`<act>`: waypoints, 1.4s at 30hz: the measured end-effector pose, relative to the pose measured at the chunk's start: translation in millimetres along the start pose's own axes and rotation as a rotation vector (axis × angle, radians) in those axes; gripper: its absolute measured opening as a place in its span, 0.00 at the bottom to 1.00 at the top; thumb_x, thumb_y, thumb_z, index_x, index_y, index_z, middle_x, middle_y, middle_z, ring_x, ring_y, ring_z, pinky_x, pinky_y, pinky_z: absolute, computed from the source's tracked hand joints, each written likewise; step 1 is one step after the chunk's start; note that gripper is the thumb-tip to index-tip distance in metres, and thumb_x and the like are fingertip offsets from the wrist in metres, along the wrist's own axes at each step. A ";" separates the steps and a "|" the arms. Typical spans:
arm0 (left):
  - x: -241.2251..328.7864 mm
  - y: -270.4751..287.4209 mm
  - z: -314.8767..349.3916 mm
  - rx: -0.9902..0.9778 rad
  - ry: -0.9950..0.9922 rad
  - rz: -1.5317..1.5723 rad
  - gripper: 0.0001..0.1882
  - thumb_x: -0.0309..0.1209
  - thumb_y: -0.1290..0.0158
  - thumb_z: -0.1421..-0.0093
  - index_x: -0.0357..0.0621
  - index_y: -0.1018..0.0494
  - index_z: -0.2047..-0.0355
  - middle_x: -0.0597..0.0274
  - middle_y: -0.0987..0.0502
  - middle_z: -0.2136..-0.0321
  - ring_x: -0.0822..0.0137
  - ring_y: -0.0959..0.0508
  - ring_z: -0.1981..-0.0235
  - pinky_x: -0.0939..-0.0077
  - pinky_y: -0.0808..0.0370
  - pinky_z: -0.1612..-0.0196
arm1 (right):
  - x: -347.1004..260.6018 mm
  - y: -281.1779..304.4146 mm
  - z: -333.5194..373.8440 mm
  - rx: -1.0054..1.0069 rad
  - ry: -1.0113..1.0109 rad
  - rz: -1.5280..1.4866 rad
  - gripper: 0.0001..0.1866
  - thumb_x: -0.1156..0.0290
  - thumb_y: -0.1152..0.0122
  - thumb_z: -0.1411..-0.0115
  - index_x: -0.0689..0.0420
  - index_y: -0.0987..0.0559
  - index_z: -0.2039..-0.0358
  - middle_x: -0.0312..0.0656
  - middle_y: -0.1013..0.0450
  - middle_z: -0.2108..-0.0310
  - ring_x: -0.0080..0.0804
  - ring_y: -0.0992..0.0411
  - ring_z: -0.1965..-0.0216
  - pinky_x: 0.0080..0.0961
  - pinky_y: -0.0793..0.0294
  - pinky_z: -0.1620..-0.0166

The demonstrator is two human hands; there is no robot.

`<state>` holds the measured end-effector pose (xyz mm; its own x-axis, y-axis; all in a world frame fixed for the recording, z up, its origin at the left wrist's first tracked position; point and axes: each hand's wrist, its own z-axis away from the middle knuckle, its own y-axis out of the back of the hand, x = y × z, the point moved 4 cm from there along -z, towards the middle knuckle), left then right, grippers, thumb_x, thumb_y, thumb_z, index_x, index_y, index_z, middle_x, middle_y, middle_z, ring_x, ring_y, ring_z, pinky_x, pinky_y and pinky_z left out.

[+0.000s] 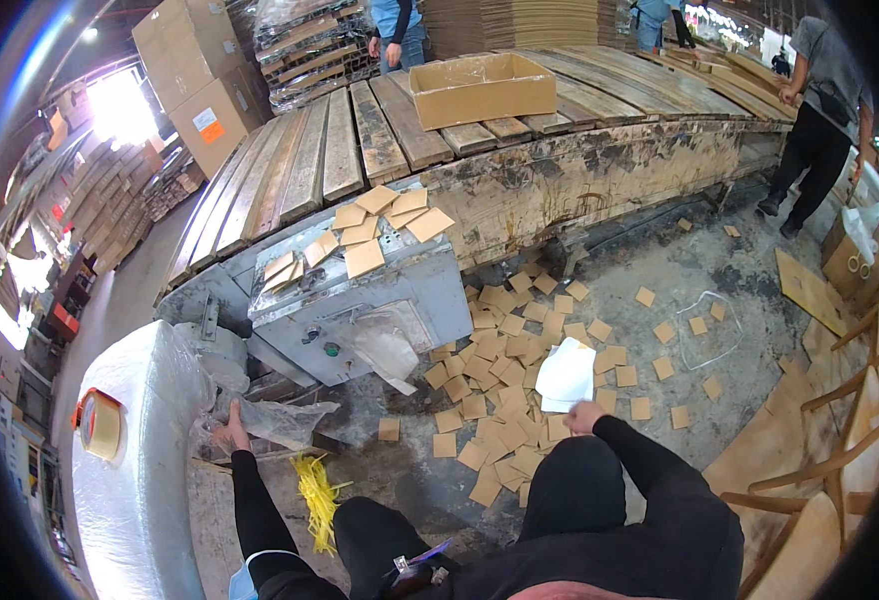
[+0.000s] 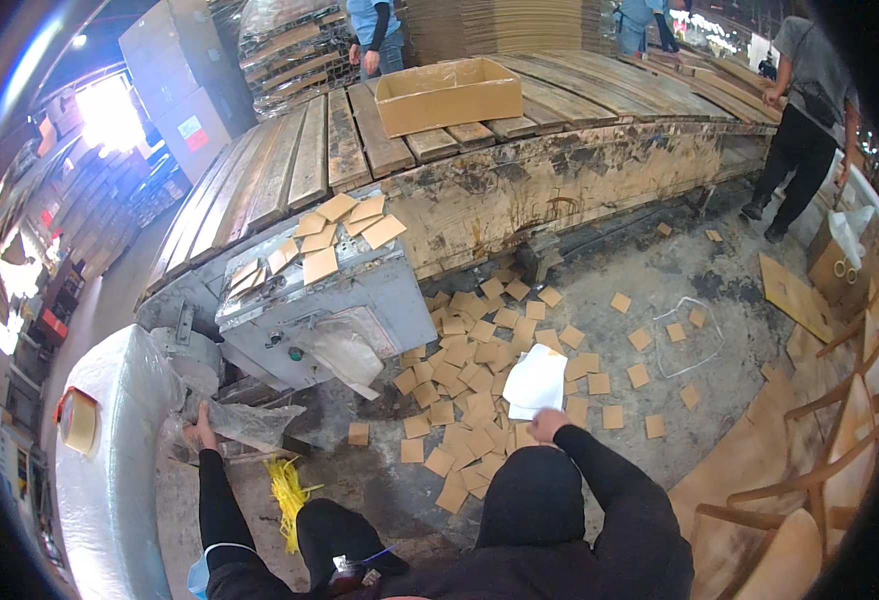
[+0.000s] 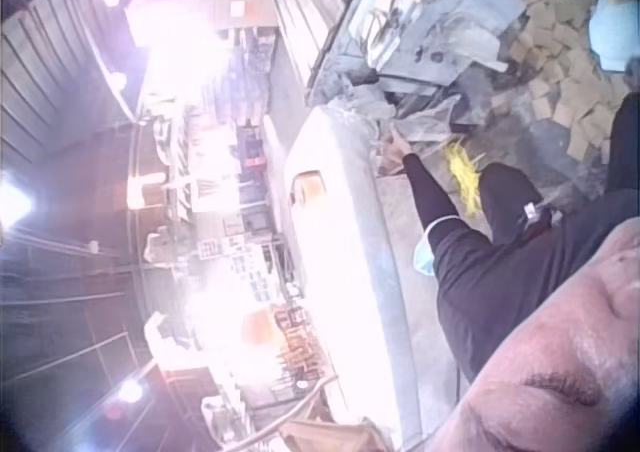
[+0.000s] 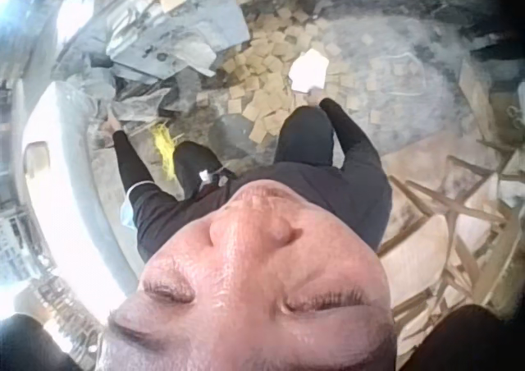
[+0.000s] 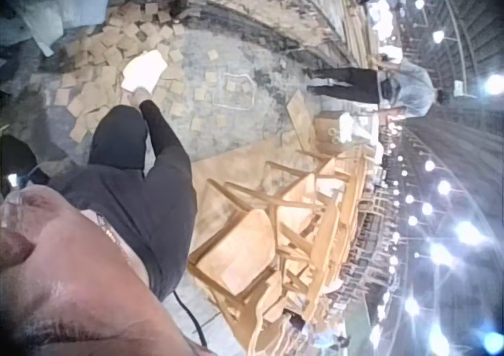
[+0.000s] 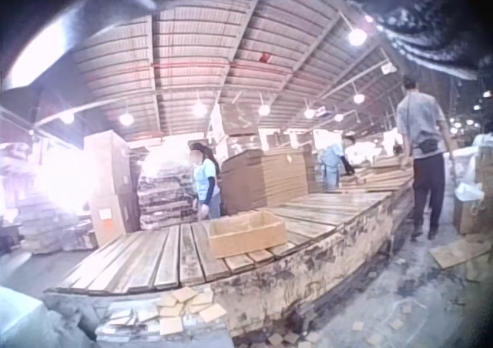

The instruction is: The person sits on the floor and sorts small cardboard pieces into a box, occasionally handling yellow plastic ties and a wooden chair. The person also moves a plastic-wrapped item and places cardboard pieces into a box.

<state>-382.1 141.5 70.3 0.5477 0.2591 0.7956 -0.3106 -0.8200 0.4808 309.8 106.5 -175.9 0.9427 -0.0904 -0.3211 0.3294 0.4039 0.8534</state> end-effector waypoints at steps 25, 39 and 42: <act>-49.4 -33.6 -22.1 0.332 -0.264 -0.125 0.36 0.57 0.33 0.56 0.28 0.28 0.72 0.42 0.24 0.75 0.49 0.24 0.71 0.55 0.29 0.64 | -144.4 150.1 174.4 -0.035 0.130 -0.120 0.14 0.58 0.41 0.48 0.55 0.19 0.68 0.46 0.22 0.70 0.43 0.24 0.67 0.36 0.26 0.62; 58.1 -29.5 32.4 -0.015 -0.027 -0.072 0.40 0.49 0.37 0.47 0.23 0.33 0.48 0.41 0.27 0.49 0.54 0.25 0.52 0.64 0.29 0.48 | -113.1 518.9 -171.0 1.581 0.245 0.403 0.20 0.60 0.41 0.44 0.54 0.30 0.54 0.42 0.32 0.59 0.34 0.34 0.54 0.39 0.34 0.57; 75.7 -40.0 57.4 0.135 0.053 0.094 0.37 0.48 0.40 0.43 0.23 0.32 0.49 0.43 0.27 0.50 0.57 0.25 0.51 0.65 0.30 0.47 | -101.8 563.0 -220.6 1.455 0.155 0.466 0.25 0.59 0.46 0.42 0.52 0.35 0.45 0.40 0.41 0.45 0.37 0.45 0.42 0.53 0.44 0.47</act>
<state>-283.7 164.6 90.2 0.4784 0.2020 0.8546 -0.2493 -0.9019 0.3527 387.7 544.0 246.7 0.9892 -0.0823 0.1209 -0.1328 -0.8514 0.5074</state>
